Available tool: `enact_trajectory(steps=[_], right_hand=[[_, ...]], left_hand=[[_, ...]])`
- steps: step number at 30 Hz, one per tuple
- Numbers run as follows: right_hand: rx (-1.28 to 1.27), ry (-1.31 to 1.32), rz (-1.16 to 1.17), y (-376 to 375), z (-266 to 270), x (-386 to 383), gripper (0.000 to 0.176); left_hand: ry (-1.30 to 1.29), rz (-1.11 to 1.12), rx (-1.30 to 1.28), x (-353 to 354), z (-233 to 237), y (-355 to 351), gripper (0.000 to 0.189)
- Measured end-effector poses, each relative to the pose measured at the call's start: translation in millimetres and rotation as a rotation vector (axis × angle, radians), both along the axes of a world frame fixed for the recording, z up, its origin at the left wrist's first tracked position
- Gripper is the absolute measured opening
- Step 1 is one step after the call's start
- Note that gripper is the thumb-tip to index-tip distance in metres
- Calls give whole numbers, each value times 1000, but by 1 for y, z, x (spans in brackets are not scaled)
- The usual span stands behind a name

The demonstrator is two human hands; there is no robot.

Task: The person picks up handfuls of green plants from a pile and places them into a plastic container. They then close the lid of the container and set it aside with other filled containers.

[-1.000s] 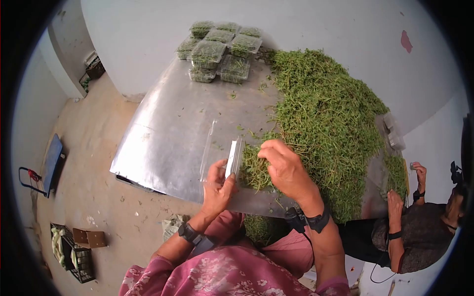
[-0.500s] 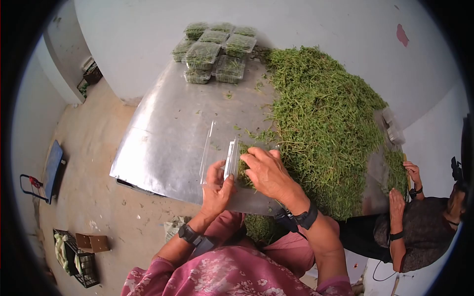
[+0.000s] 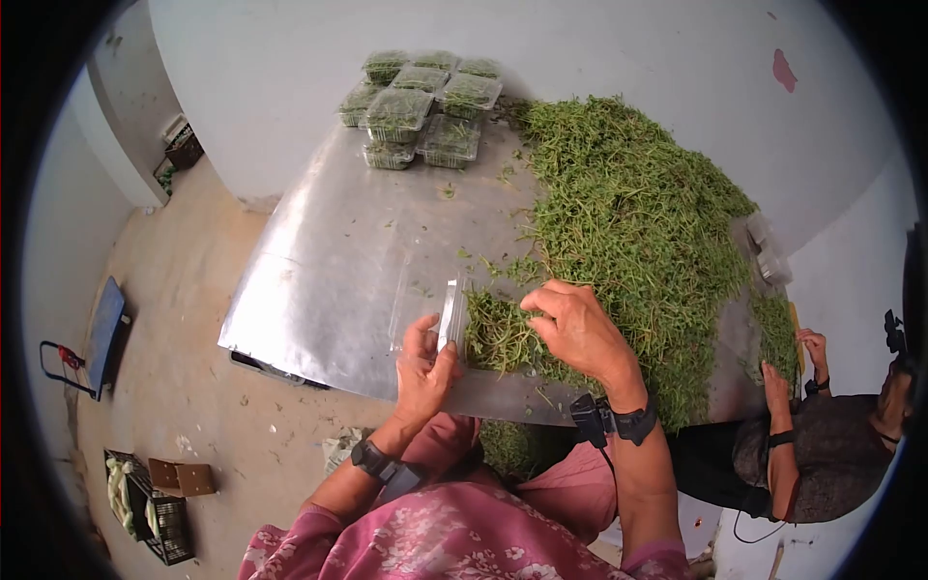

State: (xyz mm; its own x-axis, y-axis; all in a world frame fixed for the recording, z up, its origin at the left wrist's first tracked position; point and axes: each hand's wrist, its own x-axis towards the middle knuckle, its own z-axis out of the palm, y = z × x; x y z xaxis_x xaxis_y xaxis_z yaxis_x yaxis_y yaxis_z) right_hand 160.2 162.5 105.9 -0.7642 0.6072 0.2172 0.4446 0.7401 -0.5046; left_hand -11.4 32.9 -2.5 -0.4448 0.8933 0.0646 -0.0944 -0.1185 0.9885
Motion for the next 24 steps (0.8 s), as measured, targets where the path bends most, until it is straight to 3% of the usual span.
enact_trajectory(steps=[8,13,18,22,23,24], right_hand=[[148,-324,148,-26,-33,-17,7],[-44,107,113,-13,-14,-16,3],[-359,387,-179,-2,-9,-11,20],[-579,269,-241,-2,-7,-9,35],[-588,141,-274,-5,-2,-11,40],[-373,174,-268,-5,-6,-11,38]], left_hand=[[10,18,-5,4,5,1,42],[23,-10,-43,2,4,-1,43],[32,24,-5,4,7,0,40],[48,27,-7,5,8,0,40],[55,29,-11,5,9,0,39],[63,29,-14,5,9,0,39]])
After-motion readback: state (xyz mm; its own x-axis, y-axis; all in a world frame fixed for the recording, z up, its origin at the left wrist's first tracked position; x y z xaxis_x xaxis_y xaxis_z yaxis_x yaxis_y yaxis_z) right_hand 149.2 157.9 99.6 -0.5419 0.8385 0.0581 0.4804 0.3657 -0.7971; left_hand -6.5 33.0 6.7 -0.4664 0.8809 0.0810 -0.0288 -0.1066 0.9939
